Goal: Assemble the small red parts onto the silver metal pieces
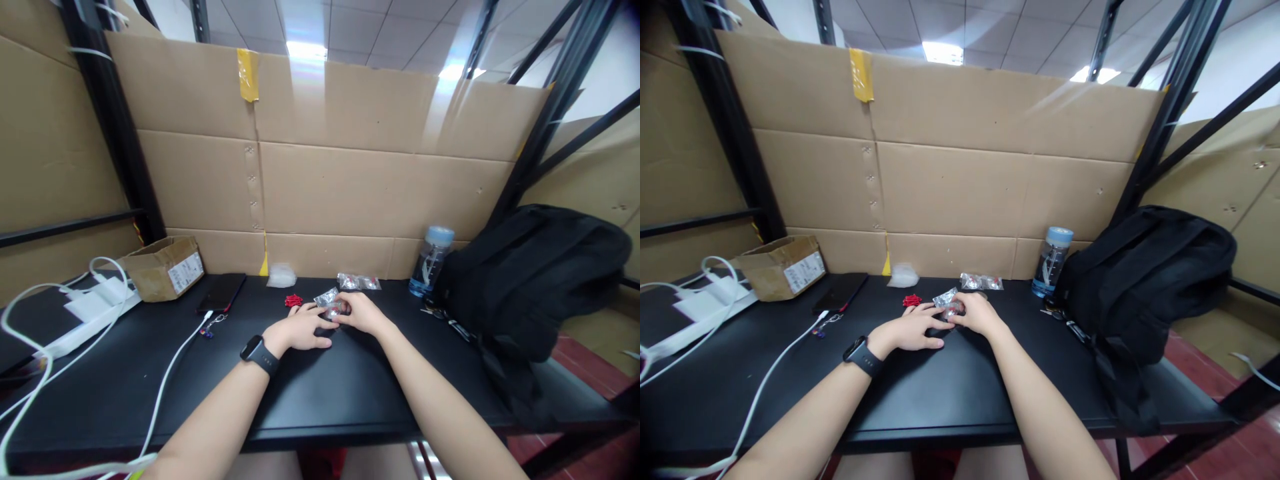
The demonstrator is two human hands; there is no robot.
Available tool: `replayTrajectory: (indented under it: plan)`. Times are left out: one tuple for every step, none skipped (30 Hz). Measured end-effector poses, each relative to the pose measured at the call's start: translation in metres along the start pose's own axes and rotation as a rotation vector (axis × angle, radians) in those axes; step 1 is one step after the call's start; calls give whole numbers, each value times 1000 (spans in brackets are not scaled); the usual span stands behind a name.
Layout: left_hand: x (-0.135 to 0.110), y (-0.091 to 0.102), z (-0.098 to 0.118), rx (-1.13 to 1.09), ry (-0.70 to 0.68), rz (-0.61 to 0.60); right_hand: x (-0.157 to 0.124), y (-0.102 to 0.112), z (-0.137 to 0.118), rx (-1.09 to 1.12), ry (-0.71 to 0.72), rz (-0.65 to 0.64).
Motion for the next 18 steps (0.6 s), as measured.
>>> replayTrajectory:
  plan:
    - [0, 0, -1, -4, 1, -12, 0, 1, -1, -27, -18, 6]
    - [0, 0, -1, -9, 2, -19, -1, 3, -2, -57, -35, 16]
    - [0, 0, -1, -15, 2, -18, -1, 3, -3, -89, -46, 30]
    - [0, 0, 0, -20, 2, -13, -1, 3, -4, -119, -49, 44]
    - [0, 0, 0, -25, 1, -7, -1, 3, -4, -145, -45, 56]
    - [0, 0, 1, -29, 0, -3, -1, 3, -5, -167, -40, 68]
    - [0, 0, 2, -32, 1, -5, 0, 2, -5, -188, -34, 79]
    - [0, 0, 2, -35, 4, -11, 0, 1, -6, -207, -30, 86]
    - [0, 0, 3, -35, 8, -18, 0, 1, -7, -228, -29, 90]
    - [0, 0, 3, -33, 11, -24, 0, 1, -8, -247, -30, 90]
    - [0, 1, 4, -31, 12, -27, 1, 0, -9, -267, -34, 87]
    - [0, 1, 4, -28, 13, -26, 1, 1, -11, -288, -41, 81]
    - [0, 2, 4, -26, 13, -24, 2, 1, -12, -309, -50, 74]
    - [0, 2, 4, -23, 12, -19, 2, 1, -13, -328, -63, 69]
    - [0, 3, 4, -21, 10, -13, 3, 1, -14, -346, -81, 66]
    - [0, 3, 4, -20, 9, -5, 3, 2, -14, -359, -100, 64]
    - [0, 4, 3, -19, 8, 4, 3, 2, -13, -365, -117, 62]
    - [1, 4, 2, -22, 7, 13, 3, 1, -13, -361, -121, 58]
Point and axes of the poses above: each hand's wrist, its own x-axis towards the middle knuckle, its own y-axis out of the back of the hand, z = x × y, the point moved 2 cm from there along x, towards the middle knuckle, and after that the axes turned 11 degrees about -x, right-handed, at the moved point
